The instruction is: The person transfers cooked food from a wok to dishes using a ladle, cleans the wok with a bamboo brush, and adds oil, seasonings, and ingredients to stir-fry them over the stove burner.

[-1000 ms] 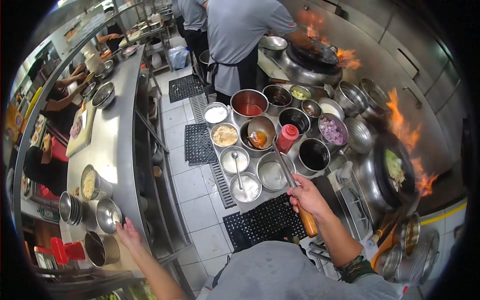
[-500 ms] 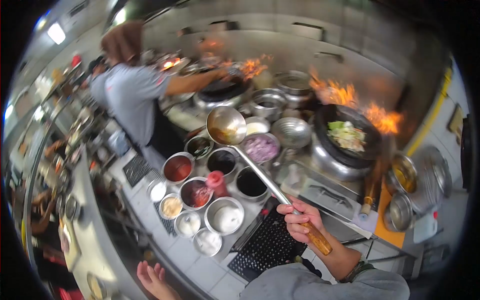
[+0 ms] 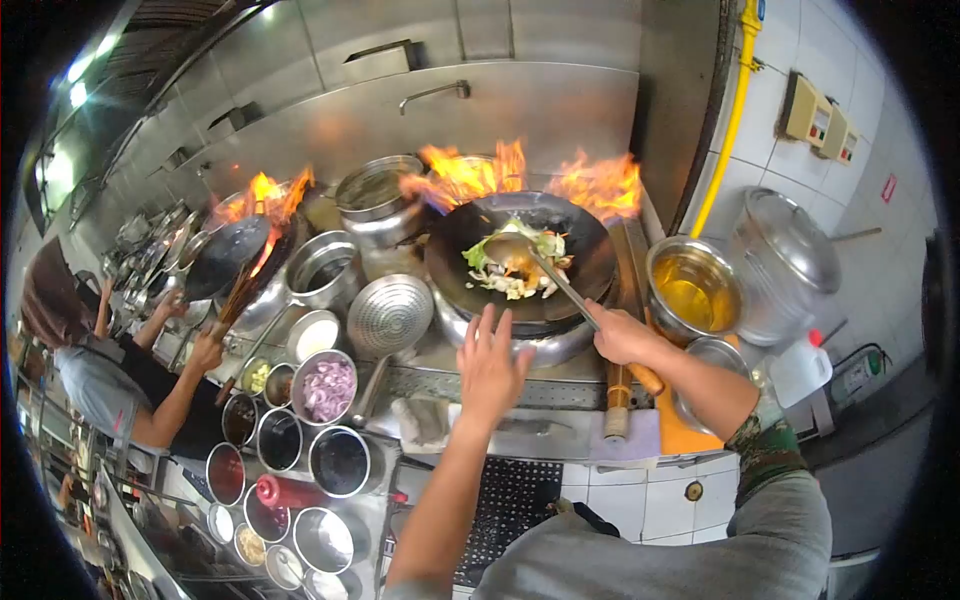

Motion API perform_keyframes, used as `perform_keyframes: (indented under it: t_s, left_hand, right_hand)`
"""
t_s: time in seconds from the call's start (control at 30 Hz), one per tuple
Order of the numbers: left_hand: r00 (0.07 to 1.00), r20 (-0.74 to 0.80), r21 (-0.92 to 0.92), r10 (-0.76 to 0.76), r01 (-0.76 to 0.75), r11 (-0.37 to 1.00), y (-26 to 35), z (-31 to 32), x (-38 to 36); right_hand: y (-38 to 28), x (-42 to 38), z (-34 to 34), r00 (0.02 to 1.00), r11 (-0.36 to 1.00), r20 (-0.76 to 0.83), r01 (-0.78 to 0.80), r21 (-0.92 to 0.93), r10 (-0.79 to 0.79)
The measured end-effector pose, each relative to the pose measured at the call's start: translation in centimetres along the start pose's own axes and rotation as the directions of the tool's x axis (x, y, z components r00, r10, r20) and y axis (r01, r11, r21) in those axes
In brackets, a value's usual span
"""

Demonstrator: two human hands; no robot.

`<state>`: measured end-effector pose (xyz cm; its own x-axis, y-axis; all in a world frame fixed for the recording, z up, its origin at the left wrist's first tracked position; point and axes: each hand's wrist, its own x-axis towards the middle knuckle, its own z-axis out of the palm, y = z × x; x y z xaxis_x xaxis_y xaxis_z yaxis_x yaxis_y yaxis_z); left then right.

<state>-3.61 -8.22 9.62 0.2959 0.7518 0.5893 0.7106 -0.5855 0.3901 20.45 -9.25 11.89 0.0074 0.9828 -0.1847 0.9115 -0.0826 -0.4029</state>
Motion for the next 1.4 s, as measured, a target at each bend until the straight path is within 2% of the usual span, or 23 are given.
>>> perform_keyframes:
  t_s: [0.03,0.1,0.17,0.2,0.23,0.27,0.3,0.33,0.37,0.47,0.57,0.63,0.7,0.77,0.83,0.9,0.97,1.03,1.07,1.1,1.13,1.33,1.4]
  left_hand:
    - [0.998,0.008,-0.039,0.067,-0.067,0.997,-1.2,3.4,1.7]
    - [0.968,0.248,-0.069,-0.032,0.051,0.996,-1.9,5.5,3.0]
    - [0.994,0.093,-0.114,0.061,-0.05,0.992,0.4,3.2,2.4]
    - [0.988,0.151,-0.198,0.022,0.008,0.98,1.8,1.3,2.3]
    - [0.983,0.18,-0.2,0.016,0.02,0.98,2.2,1.0,2.6]
    - [0.99,0.141,-0.209,0.011,0.019,0.978,2.6,0.8,3.3]
    - [0.997,0.08,-0.218,0.015,0.003,0.976,2.8,0.8,4.2]
    - [0.995,0.099,-0.221,0.011,0.012,0.975,2.1,1.9,4.4]
    - [0.995,0.095,-0.223,0.016,0.006,0.975,0.9,3.4,3.5]
    - [0.983,0.172,-0.178,0.064,-0.033,0.984,-1.2,4.5,-1.6]
    - [0.98,0.087,-0.306,0.178,-0.144,0.941,0.2,0.9,-4.9]
    - [0.992,0.114,-0.226,0.063,-0.036,0.973,1.1,-0.8,-1.9]
    - [0.995,0.084,-0.318,0.062,-0.033,0.948,1.6,-1.0,1.9]
    - [0.993,0.086,-0.328,0.077,-0.045,0.944,-0.7,2.6,2.2]
    - [0.992,0.083,-0.331,0.093,-0.06,0.942,-3.1,5.2,0.4]
    - [0.962,0.122,-0.26,0.245,-0.207,0.943,-3.9,5.2,-1.7]
    - [0.977,0.068,-0.364,0.204,-0.166,0.916,-2.9,2.3,-3.4]
    - [0.978,-0.01,-0.28,0.209,-0.203,0.938,-2.3,0.2,-3.3]
    - [0.857,-0.131,0.085,0.499,-0.491,0.867,-3.6,1.3,-2.0]
    - [0.959,0.132,-0.187,0.252,-0.226,0.956,-2.3,-0.2,0.0]
    - [0.976,0.099,-0.235,0.194,-0.166,0.958,-3.2,1.7,0.7]
    - [0.973,0.07,-0.264,0.22,-0.195,0.945,-6.4,7.2,3.3]
    - [0.975,0.11,-0.342,0.191,-0.143,0.929,-5.8,6.3,3.5]
  right_hand:
    - [1.6,0.1,-1.0,1.0,1.0,0.0,-0.01,0.001,0.01]
    - [5.5,-1.1,-3.6,0.964,0.925,-0.045,0.239,-0.297,-0.263]
    - [9.7,-2.9,-8.3,0.84,0.839,-0.039,0.537,-0.085,-0.542]
    - [9.9,-2.8,-10.3,0.84,0.84,-0.044,0.537,-0.082,-0.541]
    - [8.9,-3.8,-12.3,0.955,0.97,0.192,0.202,0.139,-0.226]
    - [8.0,-4.4,-13.3,0.876,0.948,0.477,-0.205,0.243,0.067]
    - [6.6,-4.1,-13.6,0.893,0.969,0.442,-0.175,0.175,0.082]
    - [9.3,-2.2,-11.3,0.954,0.979,0.236,0.161,0.123,-0.187]
    - [11.9,-0.1,-8.9,0.883,0.883,0.042,0.469,-0.003,-0.468]
    - [9.5,-1.3,-6.3,0.954,0.936,-0.158,0.202,-0.29,-0.255]
    - [9.1,-5.0,-7.7,0.969,0.949,-0.122,0.18,-0.258,-0.217]
    - [9.5,-5.5,-8.6,0.961,0.952,-0.069,0.251,-0.174,-0.267]
    - [8.4,-5.4,-10.9,0.975,0.971,0.113,0.172,0.166,-0.192]
    - [5.1,-5.0,-11.7,0.963,0.957,0.258,-0.149,0.249,0.083]
    - [7.3,-2.4,-8.3,0.968,0.967,-0.03,0.247,-0.059,-0.249]
    - [6.6,-3.2,-6.0,0.976,0.976,-0.125,0.158,-0.15,-0.177]
    - [5.6,-5.5,-4.2,0.964,0.972,-0.239,0.065,-0.226,-0.12]
    - [4.3,-9.4,-2.5,0.952,0.997,-0.304,0.061,0.041,-0.046]
    - [3.8,-11.0,-0.8,0.97,0.964,-0.238,0.02,0.266,0.045]
    - [2.9,-12.2,0.5,0.977,0.881,-0.177,-0.025,0.472,0.122]
    - [-0.7,-14.2,0.5,0.954,0.635,-0.091,-0.118,0.764,0.287]
    - [-3.5,-24.6,1.0,0.808,0.285,-0.118,-0.064,0.956,0.577]
    - [-4.0,-29.1,-0.9,0.712,0.35,-0.107,-0.205,0.914,0.694]
